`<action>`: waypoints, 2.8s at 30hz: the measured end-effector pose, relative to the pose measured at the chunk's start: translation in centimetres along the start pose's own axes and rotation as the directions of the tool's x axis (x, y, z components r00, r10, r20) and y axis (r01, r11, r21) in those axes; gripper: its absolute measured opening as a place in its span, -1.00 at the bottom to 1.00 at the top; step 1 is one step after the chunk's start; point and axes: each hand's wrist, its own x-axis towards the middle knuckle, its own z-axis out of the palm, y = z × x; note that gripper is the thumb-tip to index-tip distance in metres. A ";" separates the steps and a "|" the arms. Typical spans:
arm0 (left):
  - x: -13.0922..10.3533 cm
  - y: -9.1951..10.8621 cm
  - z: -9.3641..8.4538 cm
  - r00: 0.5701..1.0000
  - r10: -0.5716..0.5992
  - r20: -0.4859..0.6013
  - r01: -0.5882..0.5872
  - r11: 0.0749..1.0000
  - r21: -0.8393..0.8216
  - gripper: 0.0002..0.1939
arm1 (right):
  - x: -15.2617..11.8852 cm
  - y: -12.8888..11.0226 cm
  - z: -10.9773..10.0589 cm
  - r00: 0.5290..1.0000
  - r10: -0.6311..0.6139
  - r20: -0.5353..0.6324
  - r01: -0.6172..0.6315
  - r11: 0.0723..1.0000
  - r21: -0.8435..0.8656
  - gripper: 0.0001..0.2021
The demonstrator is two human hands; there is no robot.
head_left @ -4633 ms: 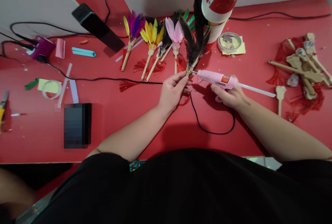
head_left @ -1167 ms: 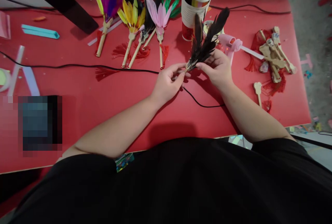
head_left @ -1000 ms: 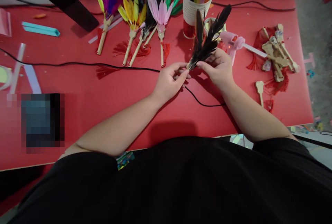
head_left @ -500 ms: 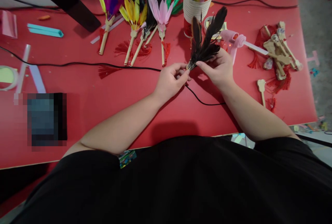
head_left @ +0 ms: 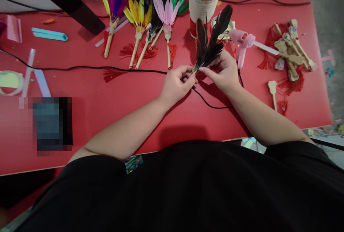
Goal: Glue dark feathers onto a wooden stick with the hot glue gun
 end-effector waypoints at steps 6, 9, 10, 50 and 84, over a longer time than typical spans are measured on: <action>0.0 -0.9 0.0 0.999 0.038 0.020 -0.039 0.998 0.047 -0.79 | 0.1 2.0 -0.3 0.995 -0.095 0.020 0.095 0.995 0.011 -0.30; 0.0 -1.0 0.0 0.999 0.046 0.020 -0.047 0.998 0.048 -0.80 | 0.1 2.0 -0.4 0.995 -0.095 0.033 0.095 0.995 0.024 -0.30; 0.0 -1.1 0.0 0.999 0.046 0.020 -0.047 0.998 0.046 -0.81 | 0.1 1.9 -0.4 0.995 -0.095 0.037 0.093 0.995 0.031 -0.31; -0.1 -0.5 -0.1 0.999 0.033 0.003 -0.033 0.999 0.032 -0.82 | 0.0 -0.5 0.4 0.990 0.129 0.058 -0.141 0.927 0.346 -0.15; -0.3 -0.2 0.3 1.000 0.010 -0.011 -0.010 1.000 -0.004 -0.77 | 0.0 0.6 0.4 0.996 0.088 -0.020 -0.077 0.945 0.318 -0.22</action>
